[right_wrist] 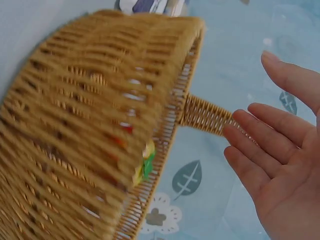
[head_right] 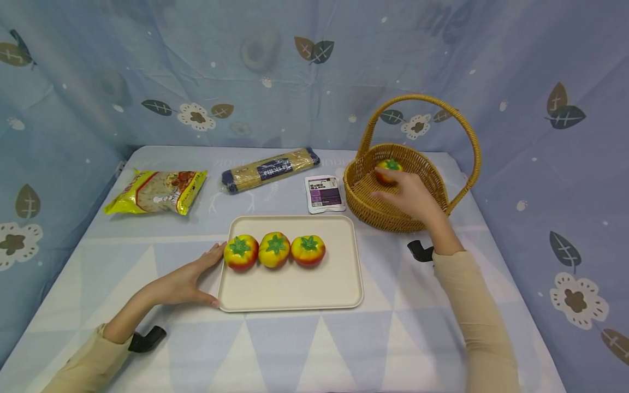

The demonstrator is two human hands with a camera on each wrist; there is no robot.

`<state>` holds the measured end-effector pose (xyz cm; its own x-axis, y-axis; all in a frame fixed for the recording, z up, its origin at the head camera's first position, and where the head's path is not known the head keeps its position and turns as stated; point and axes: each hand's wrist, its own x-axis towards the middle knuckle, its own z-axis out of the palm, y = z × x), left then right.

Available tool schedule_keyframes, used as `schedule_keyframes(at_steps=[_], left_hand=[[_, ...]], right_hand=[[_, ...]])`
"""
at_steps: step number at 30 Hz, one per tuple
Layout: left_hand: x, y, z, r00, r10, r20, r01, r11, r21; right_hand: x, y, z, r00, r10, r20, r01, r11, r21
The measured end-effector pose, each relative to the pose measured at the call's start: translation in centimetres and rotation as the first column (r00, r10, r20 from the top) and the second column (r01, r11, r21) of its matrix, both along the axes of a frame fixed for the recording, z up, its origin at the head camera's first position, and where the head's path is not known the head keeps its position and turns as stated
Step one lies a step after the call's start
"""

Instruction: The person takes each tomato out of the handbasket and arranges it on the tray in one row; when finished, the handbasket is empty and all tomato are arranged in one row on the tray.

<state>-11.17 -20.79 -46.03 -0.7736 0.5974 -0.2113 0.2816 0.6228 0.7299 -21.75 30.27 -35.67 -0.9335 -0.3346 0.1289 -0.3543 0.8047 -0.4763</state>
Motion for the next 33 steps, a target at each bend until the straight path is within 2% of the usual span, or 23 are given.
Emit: schedule_keyframes(at_steps=[7, 14, 16, 19, 24, 33], left_hand=[[0.0, -0.1, 0.1, 1.0, -0.003, -0.01, 0.003, 1.0, -0.003], [0.0, -0.1, 0.2, 1.0, 0.002, -0.014, -0.002, 1.0, -0.002], [0.0, -0.1, 0.2, 1.0, 0.003, -0.017, -0.003, 1.0, -0.002], [0.0, -0.1, 0.2, 1.0, 0.005, -0.016, -0.005, 1.0, -0.001], [0.0, -0.1, 0.1, 1.0, 0.005, -0.016, -0.005, 1.0, -0.001], [0.1, 0.0, -0.2, 1.0, 0.009, 0.0, -0.009, 1.0, -0.002]], right_hand=[[-1.3, 0.8, 1.5, 1.0, 0.006, 0.006, -0.006, 0.998, 0.062], [-3.7, 1.8, 3.4, 0.999, -0.018, 0.039, 0.01, 0.979, 0.203], [-4.4, 2.2, 3.7, 0.998, -0.025, 0.058, 0.012, 0.977, 0.212], [-5.4, 2.6, 3.8, 0.992, -0.033, 0.122, 0.014, 0.988, 0.153], [-6.9, 3.3, 3.2, 0.973, -0.052, 0.226, 0.038, 0.997, 0.066], [-9.0, 5.1, 0.4, 0.94, -0.065, 0.335, 0.094, 0.993, -0.07]])
